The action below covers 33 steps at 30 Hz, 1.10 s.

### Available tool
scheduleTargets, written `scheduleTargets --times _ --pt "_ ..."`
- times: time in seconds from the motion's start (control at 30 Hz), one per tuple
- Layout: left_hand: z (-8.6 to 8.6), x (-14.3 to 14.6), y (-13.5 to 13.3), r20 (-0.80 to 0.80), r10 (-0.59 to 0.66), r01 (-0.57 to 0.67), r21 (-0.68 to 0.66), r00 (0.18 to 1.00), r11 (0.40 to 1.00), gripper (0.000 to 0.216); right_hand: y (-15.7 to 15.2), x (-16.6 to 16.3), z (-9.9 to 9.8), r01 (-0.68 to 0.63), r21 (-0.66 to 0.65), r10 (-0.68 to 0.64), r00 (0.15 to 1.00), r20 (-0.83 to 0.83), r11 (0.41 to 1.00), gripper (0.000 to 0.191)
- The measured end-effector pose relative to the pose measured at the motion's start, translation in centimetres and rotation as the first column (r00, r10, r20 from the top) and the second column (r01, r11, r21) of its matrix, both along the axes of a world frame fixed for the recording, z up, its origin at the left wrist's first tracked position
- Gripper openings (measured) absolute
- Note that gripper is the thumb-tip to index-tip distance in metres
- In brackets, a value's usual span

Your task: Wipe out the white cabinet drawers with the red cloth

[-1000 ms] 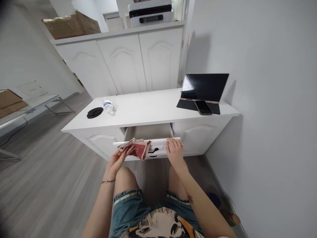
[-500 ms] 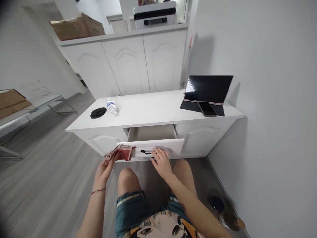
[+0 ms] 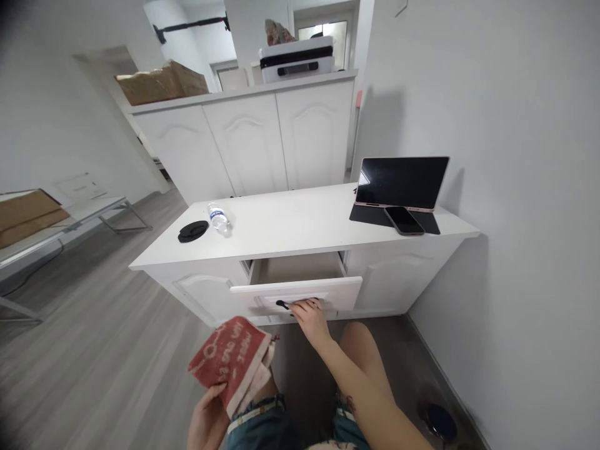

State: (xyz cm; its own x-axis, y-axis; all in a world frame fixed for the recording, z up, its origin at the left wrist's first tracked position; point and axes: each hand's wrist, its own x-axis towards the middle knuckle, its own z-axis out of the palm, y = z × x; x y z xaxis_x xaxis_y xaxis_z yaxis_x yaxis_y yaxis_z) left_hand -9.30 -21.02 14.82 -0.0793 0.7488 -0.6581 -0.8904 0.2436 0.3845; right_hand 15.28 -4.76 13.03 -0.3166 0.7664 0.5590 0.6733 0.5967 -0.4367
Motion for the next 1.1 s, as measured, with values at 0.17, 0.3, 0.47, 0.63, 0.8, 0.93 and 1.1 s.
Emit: scheduleTargets --times 0.17,0.3,0.47,0.63,0.8,0.93,1.1 --pt "-0.8 2.6 0.0 -0.018 -0.06 0.06 -0.006 0.998 0.998 0.027 4.0 -0.5 -0.3 0.035 -0.047 -0.036 0.999 -0.033 0.998 0.02" --pt "-0.5 4.0 0.3 -0.076 -0.059 0.063 0.055 0.995 0.997 0.055 7.8 -0.8 -0.8 0.023 -0.073 -0.028 0.997 -0.073 0.997 0.02" --pt "0.3 5.0 0.2 -0.067 -0.084 0.089 0.074 0.994 0.993 0.066 10.7 -1.0 -0.9 0.035 -0.08 -0.04 0.997 -0.06 0.996 0.019" --pt "0.8 5.6 -0.3 -0.062 -0.16 0.165 0.094 0.985 0.982 0.051 11.4 -0.8 -0.2 0.049 -0.103 -0.051 0.999 -0.016 0.994 0.017" --pt "2.3 6.4 -1.4 -0.107 -0.166 0.178 0.117 0.98 0.977 0.046 10.0 -1.0 1.2 0.058 -0.109 -0.055 0.998 0.031 0.992 0.023" --pt "3.2 7.0 -2.8 -0.124 -0.195 0.209 0.112 0.973 0.972 0.034 4.5 -1.5 -0.6 0.076 -0.07 -0.072 0.996 0.062 0.995 0.05" --pt "3.3 8.6 -5.1 -0.001 -0.29 0.288 0.125 0.957 0.95 0.03 -5.5 -0.9 -7.4 -0.081 -0.417 0.108 0.993 0.043 0.905 0.054"
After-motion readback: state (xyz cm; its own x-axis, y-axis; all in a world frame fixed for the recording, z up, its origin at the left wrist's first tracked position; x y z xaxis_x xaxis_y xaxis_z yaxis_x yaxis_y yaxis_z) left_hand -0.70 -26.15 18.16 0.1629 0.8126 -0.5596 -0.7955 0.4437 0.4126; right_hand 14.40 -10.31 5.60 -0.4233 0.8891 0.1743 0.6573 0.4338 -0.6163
